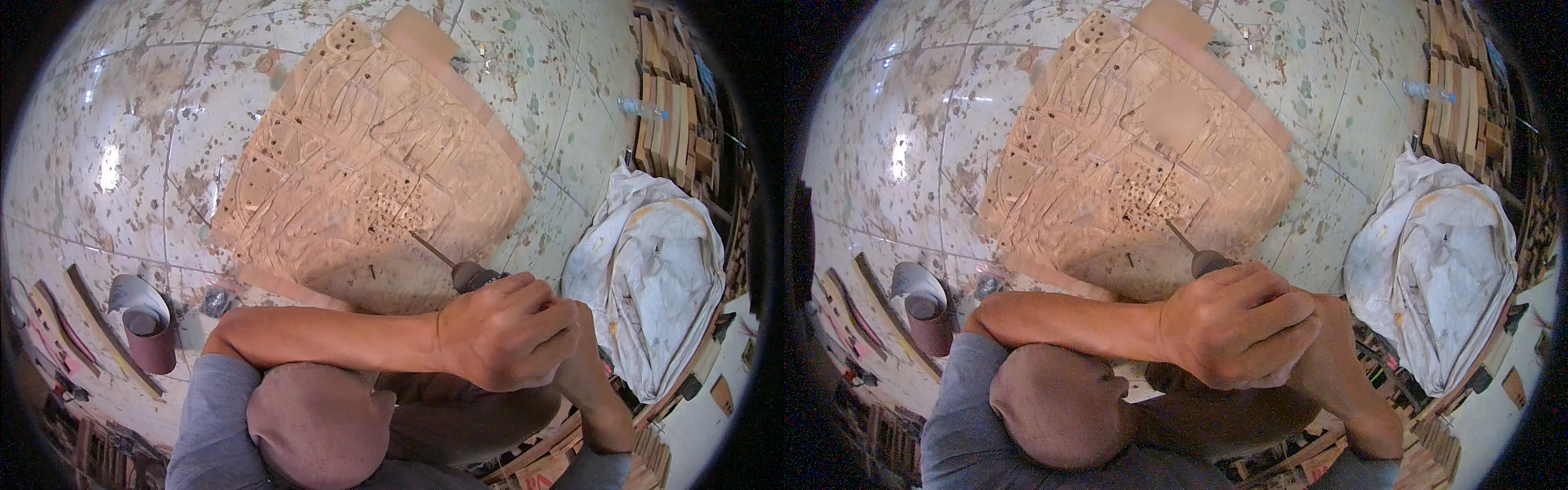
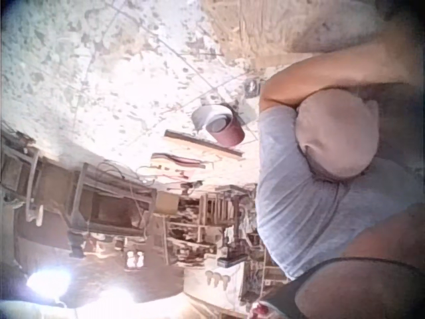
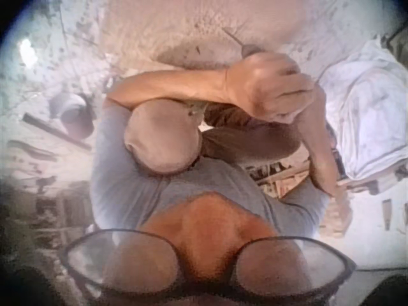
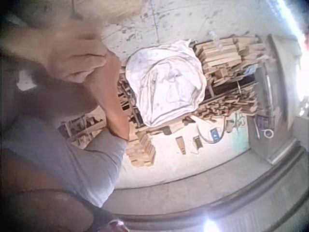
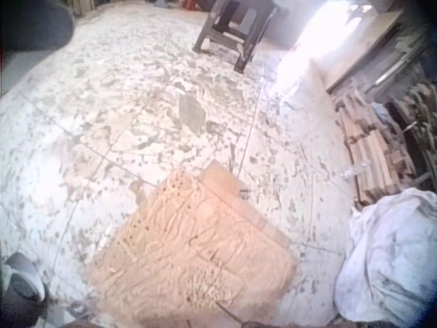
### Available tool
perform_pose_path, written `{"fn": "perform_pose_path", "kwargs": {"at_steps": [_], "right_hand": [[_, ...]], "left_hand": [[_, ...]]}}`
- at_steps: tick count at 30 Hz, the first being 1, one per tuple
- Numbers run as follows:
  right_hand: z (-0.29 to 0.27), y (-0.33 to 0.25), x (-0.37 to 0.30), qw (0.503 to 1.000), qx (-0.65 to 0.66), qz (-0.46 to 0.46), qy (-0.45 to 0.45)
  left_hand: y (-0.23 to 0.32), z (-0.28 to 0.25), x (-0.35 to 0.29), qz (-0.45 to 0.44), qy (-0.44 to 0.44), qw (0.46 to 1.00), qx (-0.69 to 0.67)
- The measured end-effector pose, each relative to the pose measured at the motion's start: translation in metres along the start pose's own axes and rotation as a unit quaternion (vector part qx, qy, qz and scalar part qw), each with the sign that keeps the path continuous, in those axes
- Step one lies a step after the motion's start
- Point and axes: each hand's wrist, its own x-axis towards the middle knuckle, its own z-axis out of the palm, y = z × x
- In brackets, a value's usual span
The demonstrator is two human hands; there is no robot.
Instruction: The person picks up a wooden board with intricate cutouts, places it over another board on the floor, and uses a power drill to drive several screws into it.
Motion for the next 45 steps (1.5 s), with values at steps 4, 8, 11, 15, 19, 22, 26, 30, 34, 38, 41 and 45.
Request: {"fn": "perform_pose_path", "kwargs": {"at_steps": [4, 8, 11, 15, 19, 22, 26, 30, 34, 38, 41, 45], "right_hand": [[-0.001, 0.000, 0.005, 0.998, -0.049, -0.032, -0.020], [0.005, 0.002, 0.006, 0.998, -0.038, -0.048, -0.009], [0.012, 0.001, 0.003, 0.998, -0.027, -0.057, 0.014], [0.013, 0.003, 0.003, 0.997, -0.056, -0.054, -0.003], [0.011, 0.002, 0.007, 0.991, -0.105, -0.078, -0.021], [0.014, 0.008, 0.008, 0.992, -0.100, -0.073, -0.022], [0.014, 0.013, 0.010, 0.996, -0.070, -0.031, -0.055], [0.009, 0.009, 0.014, 0.993, -0.087, -0.054, -0.065], [0.007, 0.006, 0.022, 0.992, -0.080, -0.059, -0.083], [0.008, 0.005, 0.025, 0.989, -0.098, -0.094, -0.063], [0.005, -0.001, 0.026, 0.989, -0.111, -0.075, -0.066], [0.005, -0.003, 0.028, 0.989, -0.117, -0.075, -0.046]], "left_hand": [[-0.005, -0.003, -0.002, 0.009, 0.000, 1.000, 0.006], [-0.006, -0.007, -0.005, 0.019, -0.010, 1.000, 0.017], [-0.004, -0.010, -0.009, 0.028, -0.019, 0.999, 0.014], [-0.005, -0.011, -0.010, 0.042, -0.021, 0.999, 0.025], [-0.007, -0.012, -0.013, 0.056, -0.015, 0.998, 0.031], [-0.009, -0.010, -0.014, 0.062, -0.016, 0.998, 0.029], [-0.013, -0.012, -0.017, 0.068, -0.019, 0.997, 0.033], [-0.014, -0.011, -0.019, 0.074, -0.007, 0.997, 0.021], [-0.020, -0.012, -0.022, 0.076, -0.008, 0.997, 0.031], [-0.024, -0.015, -0.020, 0.087, -0.002, 0.995, 0.040], [-0.022, -0.017, -0.020, 0.083, -0.005, 0.996, 0.039], [-0.022, -0.017, -0.022, 0.082, -0.008, 0.995, 0.062]]}}
